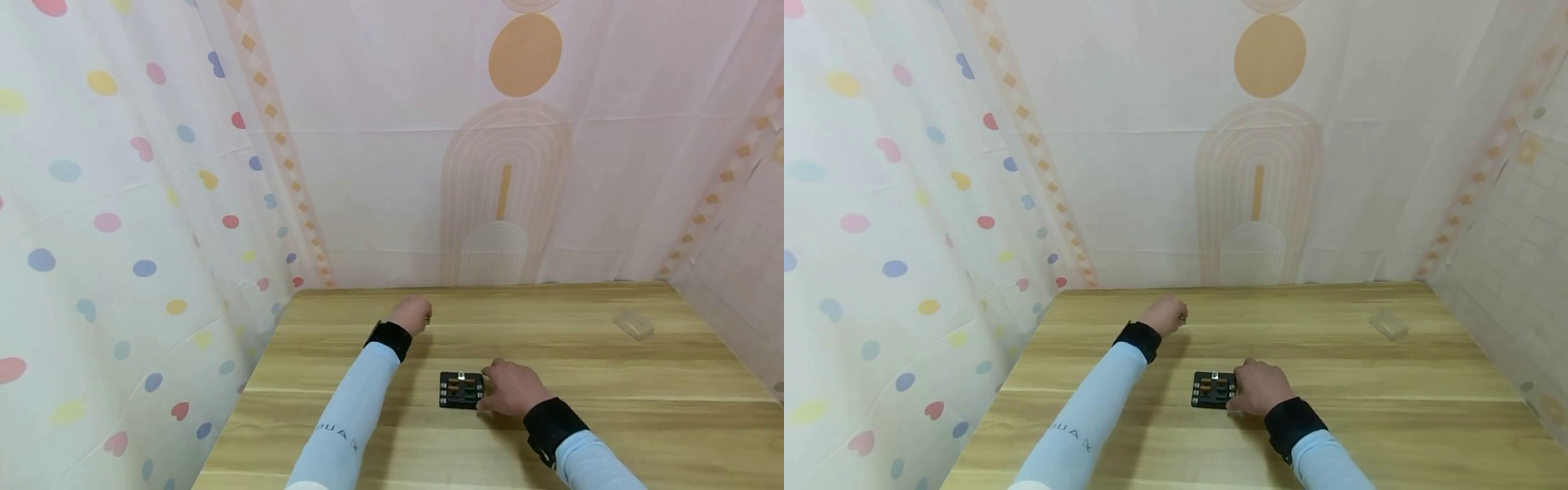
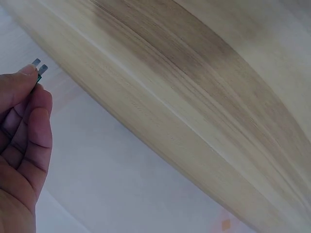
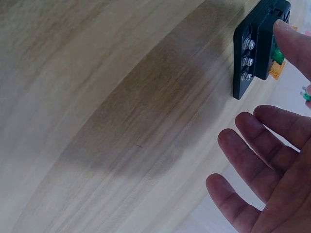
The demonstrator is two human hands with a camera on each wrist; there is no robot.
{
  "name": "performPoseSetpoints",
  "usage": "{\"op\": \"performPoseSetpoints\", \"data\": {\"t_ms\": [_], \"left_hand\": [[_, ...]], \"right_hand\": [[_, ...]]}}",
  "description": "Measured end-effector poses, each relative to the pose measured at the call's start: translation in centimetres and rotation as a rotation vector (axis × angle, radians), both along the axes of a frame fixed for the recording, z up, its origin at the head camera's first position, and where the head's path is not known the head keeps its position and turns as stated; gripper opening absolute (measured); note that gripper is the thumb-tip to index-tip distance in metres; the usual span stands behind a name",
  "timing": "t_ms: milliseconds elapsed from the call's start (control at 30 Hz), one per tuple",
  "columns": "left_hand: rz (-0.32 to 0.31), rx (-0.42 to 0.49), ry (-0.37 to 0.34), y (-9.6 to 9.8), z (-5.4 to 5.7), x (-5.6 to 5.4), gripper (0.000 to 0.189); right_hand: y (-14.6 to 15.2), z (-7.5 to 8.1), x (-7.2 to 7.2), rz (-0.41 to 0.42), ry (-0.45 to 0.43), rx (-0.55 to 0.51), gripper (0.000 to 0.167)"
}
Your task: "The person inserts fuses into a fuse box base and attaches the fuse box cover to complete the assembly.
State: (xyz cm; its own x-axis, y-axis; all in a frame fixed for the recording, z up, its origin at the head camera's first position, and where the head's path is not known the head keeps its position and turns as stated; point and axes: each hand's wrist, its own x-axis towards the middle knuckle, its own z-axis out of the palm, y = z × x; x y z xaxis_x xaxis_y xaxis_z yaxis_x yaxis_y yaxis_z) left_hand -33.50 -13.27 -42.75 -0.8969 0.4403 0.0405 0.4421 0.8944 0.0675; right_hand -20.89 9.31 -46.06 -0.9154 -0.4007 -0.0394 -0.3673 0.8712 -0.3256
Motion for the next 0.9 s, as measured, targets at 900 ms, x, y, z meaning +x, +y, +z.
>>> {"op": "performPoseSetpoints", "data": {"t_ms": [900], "left_hand": [[-0.068,0.072,-0.025,-0.4,0.6,2.8,0.004]], "right_hand": [[-0.3,0.4,0.2,0.016,0.013,-0.003,0.062]]}}
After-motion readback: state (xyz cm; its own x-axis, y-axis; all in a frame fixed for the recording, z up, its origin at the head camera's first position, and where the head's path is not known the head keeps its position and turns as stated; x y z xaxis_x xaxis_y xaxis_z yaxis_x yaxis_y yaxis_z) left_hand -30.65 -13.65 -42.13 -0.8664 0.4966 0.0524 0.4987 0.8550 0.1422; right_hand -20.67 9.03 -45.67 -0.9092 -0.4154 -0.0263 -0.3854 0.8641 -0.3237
